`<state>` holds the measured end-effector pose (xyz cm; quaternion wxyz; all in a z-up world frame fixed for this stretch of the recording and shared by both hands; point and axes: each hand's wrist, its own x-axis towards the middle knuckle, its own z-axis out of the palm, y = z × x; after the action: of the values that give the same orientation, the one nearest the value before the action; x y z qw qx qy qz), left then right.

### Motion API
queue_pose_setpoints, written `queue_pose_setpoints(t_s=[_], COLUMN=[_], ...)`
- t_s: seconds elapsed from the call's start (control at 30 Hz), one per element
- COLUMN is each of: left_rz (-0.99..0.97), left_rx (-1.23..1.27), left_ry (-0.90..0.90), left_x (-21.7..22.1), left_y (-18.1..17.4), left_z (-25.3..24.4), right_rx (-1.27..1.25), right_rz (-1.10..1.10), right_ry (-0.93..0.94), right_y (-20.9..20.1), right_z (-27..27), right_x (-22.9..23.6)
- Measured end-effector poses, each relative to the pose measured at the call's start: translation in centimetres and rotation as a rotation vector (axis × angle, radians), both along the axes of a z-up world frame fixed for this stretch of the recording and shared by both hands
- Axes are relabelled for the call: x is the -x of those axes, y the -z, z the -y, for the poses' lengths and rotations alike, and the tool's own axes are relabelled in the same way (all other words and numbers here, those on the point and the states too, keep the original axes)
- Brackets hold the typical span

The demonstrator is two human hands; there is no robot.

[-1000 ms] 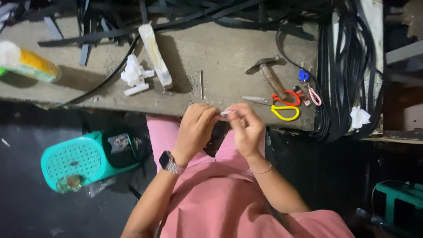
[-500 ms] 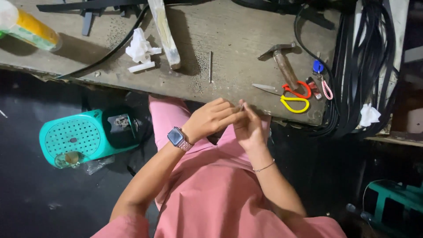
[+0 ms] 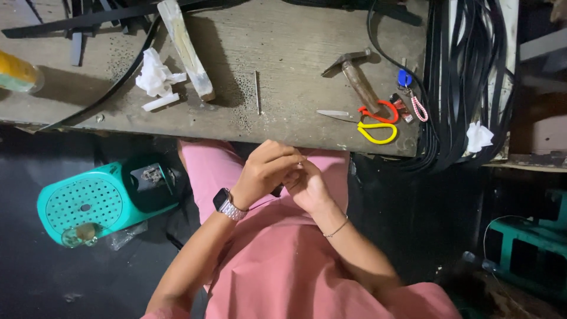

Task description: The person hammers metal pins into a black belt strap using a hammer and a metal rod. They repeatedly position the pins, strike them, and adjust the belt on the workbench.

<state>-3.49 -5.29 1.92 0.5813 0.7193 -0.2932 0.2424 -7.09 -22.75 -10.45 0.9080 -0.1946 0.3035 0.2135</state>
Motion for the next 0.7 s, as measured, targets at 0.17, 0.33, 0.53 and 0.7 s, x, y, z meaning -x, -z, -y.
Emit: queue_pose_setpoints(t_s=[0.17, 0.33, 0.53, 0.7], left_rz=[0.06, 0.105, 0.215, 0.315], left_rx=[-0.029, -0.052, -0.18, -0.226], left_ry=[-0.003, -0.029, -0.042, -0.016], left_x=[0.6, 0.9, 0.6, 0.0], left_y=[-0.5, -0.2, -0.5, -1.6], left_z=[0.3, 0.7, 0.5, 0.2], right_rx=[-0.189, -0.461, -0.37, -0.29], right_rz=[-0.108, -0.2, -0.132, -0.072], right_ry=[0.056, 0.127, 0.082, 0.041], right_y=[0.4, -2.2, -1.4, -0.9], right_z=[-0.8, -1.5, -1.8, -2.0], right_x=[0.1, 0.0, 0.3, 0.4])
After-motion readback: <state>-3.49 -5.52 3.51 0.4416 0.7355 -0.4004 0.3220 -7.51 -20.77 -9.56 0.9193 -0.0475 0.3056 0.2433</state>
